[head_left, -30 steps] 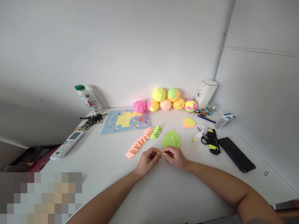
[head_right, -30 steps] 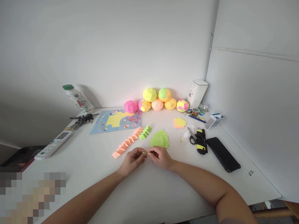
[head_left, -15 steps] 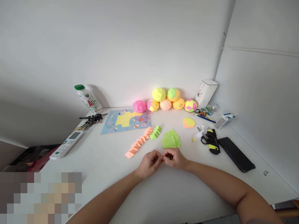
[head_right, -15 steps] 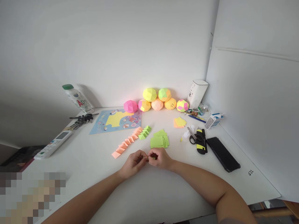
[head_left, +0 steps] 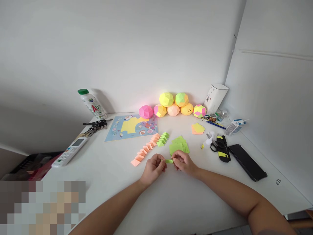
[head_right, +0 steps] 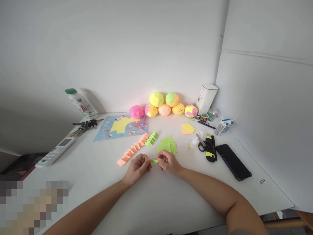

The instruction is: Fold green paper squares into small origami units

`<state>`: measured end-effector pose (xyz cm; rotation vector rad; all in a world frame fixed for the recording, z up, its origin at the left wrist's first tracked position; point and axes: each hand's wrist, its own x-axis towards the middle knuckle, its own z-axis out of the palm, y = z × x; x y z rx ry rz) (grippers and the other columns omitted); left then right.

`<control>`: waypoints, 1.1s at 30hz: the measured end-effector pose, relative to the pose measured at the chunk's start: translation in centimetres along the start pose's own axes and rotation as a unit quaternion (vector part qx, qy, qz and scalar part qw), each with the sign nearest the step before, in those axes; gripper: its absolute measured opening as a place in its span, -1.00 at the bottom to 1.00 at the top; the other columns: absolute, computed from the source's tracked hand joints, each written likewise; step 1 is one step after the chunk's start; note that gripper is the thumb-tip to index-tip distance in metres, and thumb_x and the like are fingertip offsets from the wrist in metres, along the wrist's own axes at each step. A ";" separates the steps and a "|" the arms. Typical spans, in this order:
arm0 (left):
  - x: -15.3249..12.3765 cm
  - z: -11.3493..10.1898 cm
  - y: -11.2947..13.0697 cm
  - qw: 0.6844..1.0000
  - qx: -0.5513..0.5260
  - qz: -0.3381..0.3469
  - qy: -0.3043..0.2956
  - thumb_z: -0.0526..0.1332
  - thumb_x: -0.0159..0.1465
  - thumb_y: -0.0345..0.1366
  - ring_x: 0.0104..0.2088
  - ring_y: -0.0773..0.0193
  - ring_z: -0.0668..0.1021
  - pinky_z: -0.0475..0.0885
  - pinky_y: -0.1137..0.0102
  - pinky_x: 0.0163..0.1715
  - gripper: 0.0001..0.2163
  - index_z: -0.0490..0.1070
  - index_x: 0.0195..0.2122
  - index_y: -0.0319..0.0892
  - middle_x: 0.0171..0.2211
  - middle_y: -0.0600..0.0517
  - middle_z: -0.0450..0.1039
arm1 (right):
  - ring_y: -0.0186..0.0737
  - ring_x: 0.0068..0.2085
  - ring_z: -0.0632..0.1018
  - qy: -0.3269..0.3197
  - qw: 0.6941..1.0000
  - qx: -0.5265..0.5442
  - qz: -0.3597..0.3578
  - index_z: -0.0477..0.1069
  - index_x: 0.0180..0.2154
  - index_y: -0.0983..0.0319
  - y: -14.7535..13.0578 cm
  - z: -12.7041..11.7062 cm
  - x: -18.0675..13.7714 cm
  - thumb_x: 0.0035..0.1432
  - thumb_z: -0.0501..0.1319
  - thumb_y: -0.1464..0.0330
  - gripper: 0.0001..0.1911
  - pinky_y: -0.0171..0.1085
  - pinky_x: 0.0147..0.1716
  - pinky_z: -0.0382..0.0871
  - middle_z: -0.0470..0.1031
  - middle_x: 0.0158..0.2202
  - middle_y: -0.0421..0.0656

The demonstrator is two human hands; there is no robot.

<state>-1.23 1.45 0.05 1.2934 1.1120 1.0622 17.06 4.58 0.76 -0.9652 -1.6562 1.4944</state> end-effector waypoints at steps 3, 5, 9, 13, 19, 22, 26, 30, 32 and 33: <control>-0.1 0.1 0.1 1.000 0.008 -0.003 -0.023 0.14 0.21 -0.07 -0.58 0.37 0.44 0.33 0.46 -0.53 -0.74 0.23 -0.39 -0.18 -0.58 0.09 0.41 | -0.41 -0.55 0.36 -0.042 0.998 -0.026 -0.034 0.31 -0.29 0.27 0.0 0.1 0.0 0.08 0.19 0.31 -0.83 -0.39 -0.57 0.26 0.34 -0.50 -0.25; -0.1 0.1 0.2 0.999 0.021 -0.004 -0.036 0.14 0.21 -0.09 -0.58 0.38 0.43 0.32 0.46 -0.54 -0.75 0.24 -0.39 -0.19 -0.57 0.08 0.42 | -0.40 -0.54 0.35 -0.063 0.995 -0.056 -0.045 0.35 -0.35 0.28 0.1 0.1 0.0 0.10 0.18 0.30 -0.84 -0.39 -0.56 0.23 0.33 -0.51 -0.24; -0.2 0.2 0.1 0.999 0.035 -0.013 -0.040 0.15 0.20 -0.12 -0.58 0.38 0.43 0.32 0.46 -0.54 -0.77 0.26 -0.40 -0.20 -0.54 0.05 0.44 | -0.41 -0.59 0.32 -0.054 0.997 -0.046 -0.031 0.35 -0.45 0.28 0.0 -0.1 -0.1 0.15 0.13 0.29 -0.79 -0.38 -0.58 0.20 0.29 -0.60 -0.26; 0.0 0.0 0.0 1.000 0.003 -0.012 -0.009 0.13 0.22 -0.14 -0.56 0.38 0.43 0.32 0.46 -0.51 -0.79 0.23 -0.40 -0.18 -0.54 0.07 0.42 | -0.41 -0.61 0.33 -0.013 1.000 0.009 0.001 0.28 -0.49 0.26 -0.1 -0.4 0.0 0.10 0.16 0.29 -0.80 -0.39 -0.61 0.19 0.29 -0.61 -0.28; 0.2 -0.2 0.6 0.999 0.014 0.003 -0.045 0.12 0.22 -0.10 -0.51 0.35 0.41 0.31 0.45 -0.46 -0.76 0.28 -0.31 -0.19 -0.52 0.09 0.36 | -0.41 -0.59 0.33 -0.027 1.000 -0.005 -0.006 0.29 -0.46 0.27 0.3 -0.3 0.1 0.10 0.16 0.29 -0.81 -0.39 -0.59 0.21 0.28 -0.58 -0.27; 0.2 -0.1 0.6 0.991 0.102 0.038 -0.075 0.16 0.18 -0.10 -0.53 0.36 0.34 0.24 0.46 -0.53 -0.75 0.37 -0.37 -0.22 -0.56 0.08 0.31 | -0.42 -0.59 0.31 -0.038 0.999 -0.018 -0.020 0.31 -0.46 0.28 0.2 -0.1 0.1 0.12 0.15 0.28 -0.80 -0.38 -0.60 0.19 0.28 -0.57 -0.27; 0.3 -0.1 0.0 0.986 0.137 0.055 -0.072 0.13 0.21 -0.13 -0.57 0.39 0.26 0.17 0.48 -0.58 -0.74 0.36 -0.47 -0.23 -0.59 0.10 0.26 | -0.45 -0.59 0.24 -0.060 0.998 -0.017 -0.016 0.32 -0.41 0.28 0.1 0.0 0.0 0.08 0.19 0.29 -0.83 -0.41 -0.63 0.11 0.24 -0.58 -0.30; 0.2 -0.1 -0.2 0.988 0.124 0.052 -0.071 0.12 0.21 -0.12 -0.58 0.41 0.26 0.16 0.49 -0.60 -0.73 0.35 -0.47 -0.23 -0.60 0.11 0.24 | -0.47 -0.60 0.18 -0.051 0.998 -0.043 -0.002 0.31 -0.45 0.29 0.2 0.1 0.0 0.04 0.21 0.33 -0.85 -0.42 -0.64 0.05 0.19 -0.60 -0.32; 0.1 -0.1 -0.1 0.989 0.119 0.053 -0.073 0.12 0.21 -0.10 -0.59 0.41 0.26 0.16 0.49 -0.60 -0.72 0.35 -0.47 -0.23 -0.60 0.11 0.25 | -0.47 -0.61 0.17 -0.050 0.998 -0.044 0.007 0.30 -0.48 0.29 0.3 0.1 0.0 0.03 0.21 0.34 -0.84 -0.43 -0.65 0.03 0.16 -0.62 -0.33; 0.1 -0.1 0.0 0.990 0.114 0.050 -0.072 0.12 0.21 -0.09 -0.60 0.41 0.25 0.16 0.49 -0.61 -0.70 0.35 -0.48 -0.23 -0.61 0.11 0.25 | -0.47 -0.61 0.17 -0.048 0.998 -0.039 0.012 0.29 -0.48 0.28 0.3 0.1 0.0 0.02 0.21 0.33 -0.84 -0.43 -0.65 0.02 0.15 -0.62 -0.34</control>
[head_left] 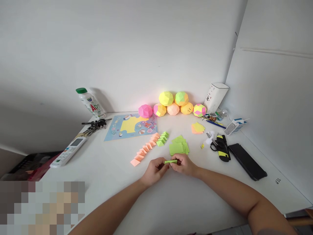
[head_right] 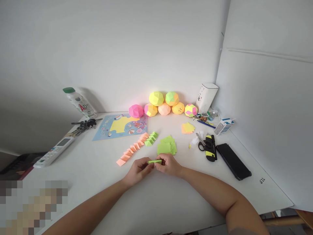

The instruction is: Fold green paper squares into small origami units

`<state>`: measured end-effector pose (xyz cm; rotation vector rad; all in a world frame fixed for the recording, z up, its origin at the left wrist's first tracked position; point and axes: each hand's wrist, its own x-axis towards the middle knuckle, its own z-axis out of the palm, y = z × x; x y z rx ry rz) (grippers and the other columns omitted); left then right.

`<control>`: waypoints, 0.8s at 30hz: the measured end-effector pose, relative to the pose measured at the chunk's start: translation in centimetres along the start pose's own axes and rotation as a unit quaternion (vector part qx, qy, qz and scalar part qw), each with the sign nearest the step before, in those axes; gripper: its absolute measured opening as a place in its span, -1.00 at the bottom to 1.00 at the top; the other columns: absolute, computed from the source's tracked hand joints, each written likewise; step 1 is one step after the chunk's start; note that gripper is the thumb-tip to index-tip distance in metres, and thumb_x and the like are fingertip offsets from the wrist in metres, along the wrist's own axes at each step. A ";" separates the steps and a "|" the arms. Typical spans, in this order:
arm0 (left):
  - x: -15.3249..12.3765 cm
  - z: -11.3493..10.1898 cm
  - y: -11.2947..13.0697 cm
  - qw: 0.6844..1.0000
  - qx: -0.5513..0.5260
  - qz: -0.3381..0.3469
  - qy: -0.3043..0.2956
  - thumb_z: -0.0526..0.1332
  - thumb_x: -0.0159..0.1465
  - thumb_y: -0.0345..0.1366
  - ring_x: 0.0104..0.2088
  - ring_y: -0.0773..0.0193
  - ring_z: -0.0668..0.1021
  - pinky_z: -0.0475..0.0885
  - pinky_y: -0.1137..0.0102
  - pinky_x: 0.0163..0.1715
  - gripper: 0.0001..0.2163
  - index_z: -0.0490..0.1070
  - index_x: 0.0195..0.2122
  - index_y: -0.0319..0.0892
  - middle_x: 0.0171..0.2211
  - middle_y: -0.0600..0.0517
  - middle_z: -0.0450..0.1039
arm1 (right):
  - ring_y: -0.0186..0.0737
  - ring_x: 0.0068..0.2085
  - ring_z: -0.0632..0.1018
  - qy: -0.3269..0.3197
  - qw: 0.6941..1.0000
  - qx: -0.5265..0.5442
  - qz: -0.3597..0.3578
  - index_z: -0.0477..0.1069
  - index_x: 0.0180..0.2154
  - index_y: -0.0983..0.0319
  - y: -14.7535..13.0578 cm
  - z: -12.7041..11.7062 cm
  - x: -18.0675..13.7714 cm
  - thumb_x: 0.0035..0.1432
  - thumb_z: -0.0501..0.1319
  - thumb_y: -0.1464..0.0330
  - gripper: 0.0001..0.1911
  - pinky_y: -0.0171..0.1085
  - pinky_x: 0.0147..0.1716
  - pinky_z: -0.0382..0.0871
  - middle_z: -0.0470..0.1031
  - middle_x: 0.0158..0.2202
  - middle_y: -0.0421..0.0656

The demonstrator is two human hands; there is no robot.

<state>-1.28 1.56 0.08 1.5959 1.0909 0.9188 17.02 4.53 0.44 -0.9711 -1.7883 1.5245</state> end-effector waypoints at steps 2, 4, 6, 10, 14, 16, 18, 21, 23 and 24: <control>-0.1 0.0 0.2 1.000 -0.016 -0.017 0.002 0.12 0.20 -0.05 -0.62 0.43 0.24 0.13 0.50 -0.63 -0.68 0.33 -0.50 -0.23 -0.64 0.12 0.23 | -0.47 -0.61 0.19 0.006 1.000 0.012 0.012 0.27 -0.48 0.28 0.0 0.0 0.0 0.02 0.22 0.31 -0.81 -0.43 -0.64 0.06 0.16 -0.63 -0.34; -0.1 -0.1 0.3 0.999 -0.029 -0.040 0.008 0.13 0.18 -0.02 -0.65 0.44 0.22 0.11 0.50 -0.65 -0.66 0.30 -0.52 -0.21 -0.67 0.13 0.23 | -0.44 -0.60 0.25 0.015 0.999 0.021 0.022 0.27 -0.45 0.27 0.0 -0.1 0.0 0.03 0.23 0.28 -0.79 -0.41 -0.62 0.13 0.19 -0.63 -0.33; 0.0 -0.1 0.2 0.997 -0.040 -0.056 0.020 0.13 0.18 -0.01 -0.66 0.44 0.24 0.11 0.50 -0.65 -0.66 0.28 -0.54 -0.20 -0.68 0.13 0.25 | -0.42 -0.59 0.32 0.014 0.999 0.029 0.021 0.28 -0.43 0.27 -0.2 -0.3 0.1 0.06 0.22 0.23 -0.76 -0.39 -0.59 0.19 0.27 -0.59 -0.30; 0.2 -0.2 -0.2 0.993 -0.078 -0.067 0.049 0.16 0.17 -0.02 -0.65 0.42 0.30 0.16 0.50 -0.62 -0.66 0.22 -0.54 -0.18 -0.65 0.11 0.32 | -0.42 -0.58 0.36 0.007 0.999 0.040 0.004 0.28 -0.42 0.27 -0.4 -0.4 0.2 0.11 0.18 0.15 -0.70 -0.39 -0.59 0.20 0.36 -0.50 -0.23; 0.3 -0.1 -0.4 0.989 -0.106 -0.070 0.072 0.18 0.16 -0.02 -0.64 0.41 0.33 0.20 0.49 -0.60 -0.67 0.25 -0.53 -0.19 -0.65 0.12 0.33 | -0.44 -0.60 0.35 0.014 0.999 0.039 0.007 0.27 -0.45 0.27 -0.3 -0.4 0.2 0.13 0.15 0.12 -0.66 -0.40 -0.62 0.18 0.34 -0.52 -0.24; 0.3 -0.2 -0.4 0.990 -0.107 -0.068 0.070 0.16 0.18 -0.03 -0.63 0.41 0.33 0.19 0.49 -0.60 -0.68 0.29 -0.52 -0.20 -0.65 0.11 0.33 | -0.44 -0.61 0.36 0.012 0.999 0.035 0.009 0.27 -0.46 0.28 -0.3 -0.4 0.2 0.16 0.13 0.14 -0.66 -0.40 -0.62 0.17 0.33 -0.54 -0.24; 0.3 -0.3 -0.3 0.991 -0.102 -0.068 0.063 0.13 0.21 -0.03 -0.62 0.40 0.32 0.18 0.49 -0.59 -0.68 0.32 -0.49 -0.20 -0.65 0.11 0.34 | -0.44 -0.60 0.36 0.008 0.999 0.031 0.005 0.27 -0.46 0.28 -0.3 -0.4 0.1 0.19 0.10 0.17 -0.67 -0.40 -0.61 0.16 0.33 -0.54 -0.24; 0.2 -0.4 -0.3 0.991 -0.098 -0.067 0.060 0.10 0.23 -0.04 -0.61 0.39 0.33 0.18 0.49 -0.57 -0.67 0.34 -0.48 -0.21 -0.65 0.11 0.33 | -0.43 -0.59 0.37 0.015 0.999 0.031 -0.005 0.31 -0.36 0.28 -0.2 -0.3 0.1 0.20 0.10 0.20 -0.74 -0.40 -0.60 0.19 0.34 -0.53 -0.25; 0.2 -0.4 -0.3 0.991 -0.098 -0.067 0.057 0.10 0.23 -0.04 -0.61 0.39 0.33 0.19 0.48 -0.57 -0.67 0.34 -0.48 -0.22 -0.65 0.10 0.33 | -0.42 -0.59 0.38 0.037 0.999 0.034 -0.017 0.29 -0.19 0.26 0.0 -0.2 0.1 0.17 0.14 0.21 -0.74 -0.39 -0.60 0.22 0.33 -0.52 -0.27; 0.2 -0.4 -0.3 0.992 -0.096 -0.069 0.054 0.10 0.23 -0.03 -0.61 0.39 0.33 0.19 0.48 -0.57 -0.66 0.34 -0.49 -0.21 -0.65 0.10 0.33 | -0.42 -0.59 0.37 0.049 0.998 0.035 -0.024 0.26 -0.12 0.25 0.2 -0.1 0.1 0.15 0.15 0.22 -0.69 -0.39 -0.61 0.23 0.32 -0.53 -0.29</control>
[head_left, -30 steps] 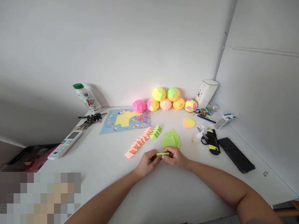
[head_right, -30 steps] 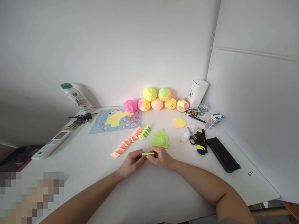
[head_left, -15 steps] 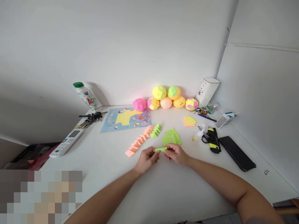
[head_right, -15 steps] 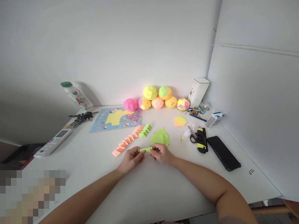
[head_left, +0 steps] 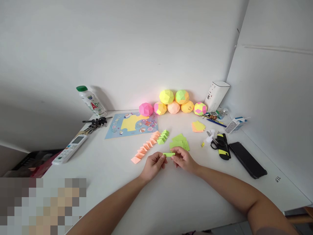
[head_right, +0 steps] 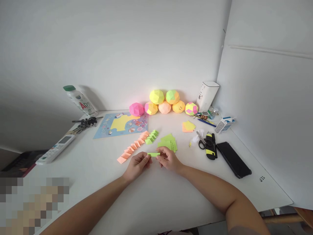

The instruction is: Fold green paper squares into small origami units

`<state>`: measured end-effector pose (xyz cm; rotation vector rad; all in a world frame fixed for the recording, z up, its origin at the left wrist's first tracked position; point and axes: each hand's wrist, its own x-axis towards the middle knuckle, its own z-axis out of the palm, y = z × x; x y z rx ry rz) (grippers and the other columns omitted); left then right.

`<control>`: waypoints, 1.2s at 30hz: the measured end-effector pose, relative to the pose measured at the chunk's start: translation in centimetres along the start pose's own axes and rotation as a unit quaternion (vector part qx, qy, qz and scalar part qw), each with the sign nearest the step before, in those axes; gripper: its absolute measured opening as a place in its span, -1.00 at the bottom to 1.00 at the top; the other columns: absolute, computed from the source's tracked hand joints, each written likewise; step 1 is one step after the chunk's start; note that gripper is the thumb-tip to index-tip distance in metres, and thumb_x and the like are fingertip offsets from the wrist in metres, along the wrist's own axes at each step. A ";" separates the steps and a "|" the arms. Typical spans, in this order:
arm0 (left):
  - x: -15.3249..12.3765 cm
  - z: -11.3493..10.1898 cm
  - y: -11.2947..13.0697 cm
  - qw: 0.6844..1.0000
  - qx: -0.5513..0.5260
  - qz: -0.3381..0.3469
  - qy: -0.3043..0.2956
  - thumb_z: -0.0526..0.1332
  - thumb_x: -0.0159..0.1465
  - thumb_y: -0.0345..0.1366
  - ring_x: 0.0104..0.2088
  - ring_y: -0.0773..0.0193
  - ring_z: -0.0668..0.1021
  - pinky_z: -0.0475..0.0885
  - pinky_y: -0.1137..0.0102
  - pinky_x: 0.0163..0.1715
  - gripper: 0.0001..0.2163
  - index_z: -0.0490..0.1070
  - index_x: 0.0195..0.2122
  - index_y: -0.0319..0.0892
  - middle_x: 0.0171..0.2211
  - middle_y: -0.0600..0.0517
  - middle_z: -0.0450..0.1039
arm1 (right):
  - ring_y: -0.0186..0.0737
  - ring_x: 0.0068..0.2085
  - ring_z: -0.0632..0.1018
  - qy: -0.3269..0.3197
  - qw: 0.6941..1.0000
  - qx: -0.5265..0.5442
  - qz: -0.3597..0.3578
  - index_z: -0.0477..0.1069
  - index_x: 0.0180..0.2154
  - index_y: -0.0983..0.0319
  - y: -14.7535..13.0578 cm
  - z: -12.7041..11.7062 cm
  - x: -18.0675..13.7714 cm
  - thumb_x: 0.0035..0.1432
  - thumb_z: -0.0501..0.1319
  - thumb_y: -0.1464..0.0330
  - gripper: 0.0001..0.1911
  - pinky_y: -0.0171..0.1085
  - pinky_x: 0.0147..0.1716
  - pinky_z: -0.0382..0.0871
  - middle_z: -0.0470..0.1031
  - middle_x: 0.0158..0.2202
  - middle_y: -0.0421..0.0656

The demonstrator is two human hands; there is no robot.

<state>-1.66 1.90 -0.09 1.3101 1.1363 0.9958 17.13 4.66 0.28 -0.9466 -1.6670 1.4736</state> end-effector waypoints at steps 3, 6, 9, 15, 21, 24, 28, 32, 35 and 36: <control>0.0 0.1 0.1 1.000 0.009 -0.004 -0.003 0.09 0.23 -0.02 -0.61 0.37 0.34 0.21 0.47 -0.56 -0.65 0.35 -0.48 -0.21 -0.64 0.09 0.33 | -0.42 -0.61 0.36 0.015 1.000 -0.013 -0.020 0.27 -0.13 0.24 0.4 0.1 0.0 0.14 0.17 0.22 -0.69 -0.39 -0.61 0.25 0.29 -0.56 -0.31; -0.1 0.0 0.2 1.000 0.018 0.002 0.002 0.05 0.26 -0.02 -0.57 0.34 0.38 0.26 0.45 -0.51 -0.63 0.37 -0.46 -0.21 -0.61 0.06 0.36 | -0.41 -0.62 0.36 0.006 0.999 -0.027 -0.030 0.32 -0.22 0.25 0.4 0.1 0.0 0.15 0.17 0.21 -0.75 -0.39 -0.62 0.24 0.25 -0.62 -0.33; -0.1 0.0 0.4 1.000 0.026 0.010 0.005 -0.01 0.29 -0.01 -0.54 0.32 0.40 0.29 0.43 -0.48 -0.60 0.39 -0.45 -0.22 -0.59 0.04 0.38 | -0.41 -0.62 0.36 -0.002 0.999 -0.031 -0.038 0.32 -0.27 0.24 0.0 0.1 0.0 0.15 0.16 0.21 -0.78 -0.39 -0.63 0.24 0.25 -0.62 -0.32; -0.1 0.2 0.5 0.999 -0.041 -0.011 0.003 0.11 0.21 0.00 -0.56 0.36 0.42 0.34 0.43 -0.50 -0.65 0.33 -0.21 -0.22 -0.50 0.05 0.41 | -0.42 -0.62 0.36 -0.014 0.997 -0.040 -0.058 0.31 -0.40 0.24 -0.7 0.2 0.1 0.16 0.14 0.25 -0.80 -0.39 -0.63 0.23 0.25 -0.59 -0.30; -0.1 0.4 0.4 0.998 -0.070 0.006 0.008 0.18 0.17 -0.04 -0.59 0.42 0.40 0.31 0.48 -0.53 -0.70 0.16 -0.26 -0.13 -0.55 0.18 0.30 | -0.40 -0.61 0.37 -0.010 0.999 -0.032 -0.009 0.31 -0.29 0.24 0.6 0.1 0.1 0.07 0.18 0.37 -0.88 -0.36 -0.57 0.29 0.25 -0.61 -0.34; 0.0 0.3 0.0 0.999 -0.051 0.016 0.008 0.15 0.19 -0.03 -0.59 0.42 0.38 0.27 0.49 -0.55 -0.72 0.18 -0.32 -0.13 -0.54 0.17 0.27 | -0.38 -0.60 0.38 -0.006 0.999 -0.042 -0.002 0.36 -0.25 0.23 1.1 0.0 0.1 0.02 0.16 0.44 -0.82 -0.34 -0.54 0.32 0.24 -0.62 -0.34; 0.0 0.0 -0.5 1.000 -0.016 0.012 -0.006 0.10 0.22 -0.03 -0.58 0.37 0.36 0.21 0.47 -0.57 -0.70 0.32 -0.25 -0.18 -0.59 0.13 0.26 | -0.39 -0.62 0.36 0.002 0.999 -0.041 -0.008 0.39 -0.20 0.23 0.9 0.1 0.1 0.00 0.14 0.47 -0.75 -0.34 -0.56 0.32 0.20 -0.63 -0.35; 0.0 0.0 -0.4 1.000 0.003 0.020 -0.020 0.11 0.21 -0.03 -0.58 0.35 0.34 0.23 0.44 -0.56 -0.62 0.36 -0.10 -0.22 -0.62 0.13 0.26 | -0.39 -0.61 0.37 0.006 0.999 -0.041 -0.005 0.37 -0.16 0.23 0.5 0.1 0.1 0.01 0.13 0.47 -0.71 -0.36 -0.58 0.30 0.25 -0.60 -0.33; 0.0 0.1 -0.2 0.999 0.013 0.027 -0.019 0.17 0.17 -0.04 -0.57 0.37 0.33 0.24 0.44 -0.54 -0.58 0.35 -0.04 -0.22 -0.61 0.16 0.21 | -0.39 -0.60 0.38 0.014 0.999 -0.041 0.004 0.36 -0.16 0.23 0.3 0.2 0.1 0.03 0.13 0.48 -0.72 -0.36 -0.59 0.29 0.22 -0.61 -0.34; 0.0 0.2 -0.2 0.999 0.015 0.029 -0.020 0.18 0.17 -0.05 -0.58 0.38 0.32 0.23 0.44 -0.54 -0.58 0.35 -0.04 -0.22 -0.61 0.16 0.20 | -0.39 -0.61 0.38 0.016 0.999 -0.041 0.005 0.36 -0.17 0.23 0.3 0.2 0.1 0.03 0.12 0.48 -0.74 -0.36 -0.59 0.30 0.21 -0.61 -0.34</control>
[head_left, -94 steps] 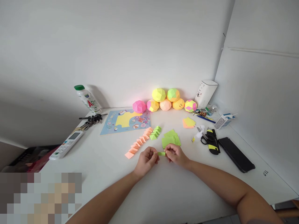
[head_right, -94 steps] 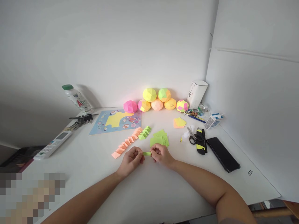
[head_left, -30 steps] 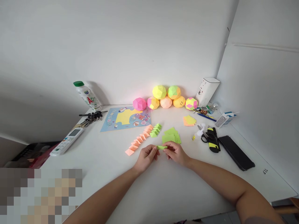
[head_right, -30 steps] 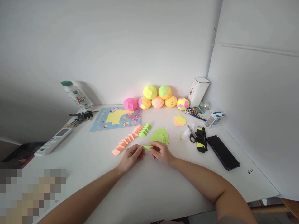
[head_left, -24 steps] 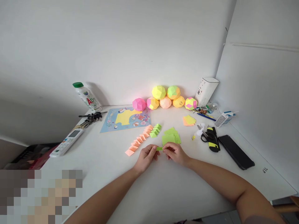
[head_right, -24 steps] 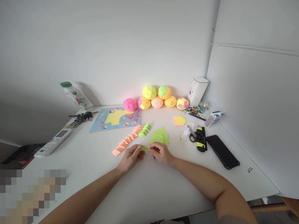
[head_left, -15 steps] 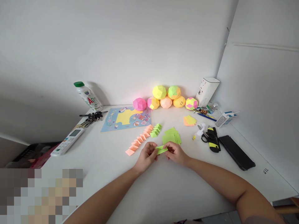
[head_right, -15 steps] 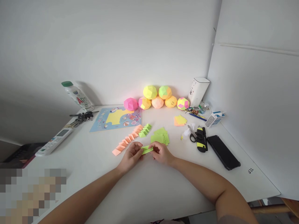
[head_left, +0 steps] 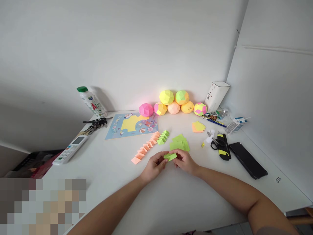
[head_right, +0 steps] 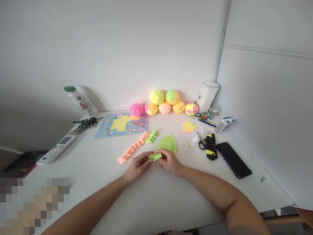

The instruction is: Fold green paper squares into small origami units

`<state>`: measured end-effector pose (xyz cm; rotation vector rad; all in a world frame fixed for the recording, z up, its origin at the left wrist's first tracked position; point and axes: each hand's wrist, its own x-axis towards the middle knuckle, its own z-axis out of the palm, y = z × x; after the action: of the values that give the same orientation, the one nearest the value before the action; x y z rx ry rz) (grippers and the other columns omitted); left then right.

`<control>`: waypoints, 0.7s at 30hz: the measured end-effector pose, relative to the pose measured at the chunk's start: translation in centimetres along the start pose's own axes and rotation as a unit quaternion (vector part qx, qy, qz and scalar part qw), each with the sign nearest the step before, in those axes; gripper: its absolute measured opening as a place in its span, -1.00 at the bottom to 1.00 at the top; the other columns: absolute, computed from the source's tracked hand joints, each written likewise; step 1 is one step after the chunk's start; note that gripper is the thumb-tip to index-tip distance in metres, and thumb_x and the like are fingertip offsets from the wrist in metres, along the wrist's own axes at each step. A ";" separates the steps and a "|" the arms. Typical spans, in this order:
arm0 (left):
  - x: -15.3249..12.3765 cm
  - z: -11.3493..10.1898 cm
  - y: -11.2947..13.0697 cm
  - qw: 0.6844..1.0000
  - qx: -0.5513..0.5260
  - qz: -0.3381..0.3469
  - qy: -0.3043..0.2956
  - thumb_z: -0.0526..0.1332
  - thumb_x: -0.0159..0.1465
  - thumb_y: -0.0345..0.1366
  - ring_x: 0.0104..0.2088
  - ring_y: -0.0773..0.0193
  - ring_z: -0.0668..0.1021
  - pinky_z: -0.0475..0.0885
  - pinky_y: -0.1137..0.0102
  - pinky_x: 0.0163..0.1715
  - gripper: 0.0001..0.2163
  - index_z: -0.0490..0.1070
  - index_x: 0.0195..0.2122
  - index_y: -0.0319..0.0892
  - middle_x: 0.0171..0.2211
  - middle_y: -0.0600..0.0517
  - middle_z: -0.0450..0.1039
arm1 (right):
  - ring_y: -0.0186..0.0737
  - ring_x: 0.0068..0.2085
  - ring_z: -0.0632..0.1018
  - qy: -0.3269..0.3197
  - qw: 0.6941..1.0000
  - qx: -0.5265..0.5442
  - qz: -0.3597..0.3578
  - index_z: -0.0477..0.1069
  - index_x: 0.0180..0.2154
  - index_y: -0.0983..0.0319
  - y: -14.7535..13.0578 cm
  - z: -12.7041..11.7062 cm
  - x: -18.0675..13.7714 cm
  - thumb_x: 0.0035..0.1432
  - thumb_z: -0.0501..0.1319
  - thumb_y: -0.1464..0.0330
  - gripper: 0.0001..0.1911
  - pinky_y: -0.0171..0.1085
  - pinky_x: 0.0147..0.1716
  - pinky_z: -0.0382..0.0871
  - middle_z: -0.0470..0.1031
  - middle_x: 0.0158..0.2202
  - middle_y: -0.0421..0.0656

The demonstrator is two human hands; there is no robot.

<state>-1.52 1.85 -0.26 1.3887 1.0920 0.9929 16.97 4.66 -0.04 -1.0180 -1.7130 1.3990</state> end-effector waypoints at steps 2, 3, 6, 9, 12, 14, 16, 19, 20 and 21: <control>0.0 0.0 0.1 1.000 0.007 0.002 -0.002 0.19 0.16 -0.07 -0.57 0.38 0.30 0.23 0.45 -0.54 -0.59 0.37 -0.04 -0.20 -0.60 0.16 0.18 | -0.40 -0.60 0.37 0.004 1.000 0.003 -0.012 0.36 -0.22 0.22 0.1 0.0 0.0 0.04 0.12 0.48 -0.78 -0.36 -0.58 0.30 0.24 -0.56 -0.31; 0.0 0.0 0.1 1.000 0.012 0.007 -0.002 0.19 0.16 -0.07 -0.57 0.38 0.30 0.23 0.45 -0.55 -0.61 0.38 -0.06 -0.19 -0.59 0.15 0.17 | -0.41 -0.59 0.37 0.005 1.000 0.006 -0.025 0.36 -0.24 0.22 0.3 0.0 0.1 0.03 0.13 0.49 -0.81 -0.36 -0.58 0.31 0.28 -0.49 -0.28; 0.2 0.0 0.2 0.998 0.038 0.042 -0.006 0.20 0.17 -0.11 -0.53 0.37 0.30 0.25 0.45 -0.53 -0.69 0.42 -0.13 -0.16 -0.52 0.11 0.21 | -0.42 -0.49 0.39 0.012 0.997 0.010 -0.072 0.35 -0.30 0.21 0.6 -0.1 0.3 0.00 0.18 0.49 -0.84 -0.37 -0.56 0.31 0.33 -0.22 -0.15; 0.3 0.0 0.2 0.994 0.060 0.085 -0.018 0.22 0.18 -0.16 -0.50 0.38 0.31 0.29 0.44 -0.51 -0.75 0.44 -0.16 -0.14 -0.40 0.05 0.25 | -0.38 -0.41 0.40 0.011 0.995 0.006 -0.095 0.34 -0.34 0.22 0.6 -0.1 0.4 0.01 0.23 0.45 -0.88 -0.38 -0.53 0.29 0.30 -0.12 -0.09; 0.4 -0.1 0.4 0.992 0.064 0.103 -0.022 0.22 0.17 -0.17 -0.48 0.40 0.34 0.32 0.44 -0.50 -0.79 0.45 -0.20 -0.13 -0.27 -0.01 0.24 | -0.38 -0.43 0.39 -0.004 0.996 0.017 -0.088 0.34 -0.35 0.24 0.2 -0.1 0.4 0.05 0.22 0.41 -0.92 -0.37 -0.51 0.29 0.34 -0.18 -0.10; 0.4 0.0 0.5 0.993 0.067 0.099 -0.023 0.22 0.17 -0.17 -0.47 0.40 0.35 0.34 0.44 -0.50 -0.81 0.44 -0.25 -0.14 -0.22 -0.02 0.22 | -0.39 -0.47 0.38 -0.018 0.997 0.023 -0.067 0.33 -0.35 0.25 -0.1 -0.1 0.3 0.07 0.20 0.40 -0.93 -0.36 -0.51 0.29 0.36 -0.33 -0.16; 0.4 0.0 0.5 0.993 0.071 0.089 -0.024 0.23 0.16 -0.15 -0.47 0.42 0.35 0.33 0.45 -0.50 -0.81 0.43 -0.29 -0.15 -0.22 -0.02 0.23 | -0.39 -0.53 0.37 -0.024 0.999 0.022 -0.040 0.33 -0.37 0.26 -0.2 0.0 0.2 0.08 0.19 0.38 -0.93 -0.37 -0.53 0.28 0.32 -0.47 -0.23; 0.3 0.0 0.4 0.994 0.064 0.085 -0.010 0.22 0.16 -0.15 -0.49 0.43 0.32 0.28 0.48 -0.52 -0.80 0.38 -0.37 -0.19 -0.27 0.01 0.25 | -0.40 -0.59 0.34 -0.017 1.000 0.005 -0.007 0.34 -0.37 0.28 -0.2 0.0 0.1 0.07 0.18 0.37 -0.91 -0.39 -0.58 0.24 0.27 -0.59 -0.29; 0.3 0.0 0.3 0.995 0.057 0.081 -0.002 0.22 0.17 -0.14 -0.49 0.43 0.31 0.26 0.49 -0.52 -0.79 0.35 -0.39 -0.19 -0.30 0.03 0.26 | -0.41 -0.60 0.33 -0.016 1.000 -0.002 0.000 0.34 -0.36 0.28 -0.2 0.0 0.1 0.07 0.18 0.38 -0.91 -0.39 -0.60 0.23 0.27 -0.60 -0.30; 0.2 0.0 0.1 0.996 0.046 0.072 0.003 0.21 0.17 -0.13 -0.51 0.44 0.30 0.24 0.49 -0.53 -0.78 0.33 -0.41 -0.20 -0.35 0.05 0.27 | -0.41 -0.61 0.33 -0.017 1.000 -0.007 0.006 0.35 -0.34 0.28 -0.2 0.0 0.1 0.07 0.18 0.38 -0.90 -0.40 -0.61 0.22 0.27 -0.61 -0.30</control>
<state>-1.41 2.07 -0.14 1.5586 1.0647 1.0611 16.95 4.70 0.18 -1.0190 -1.7454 1.4217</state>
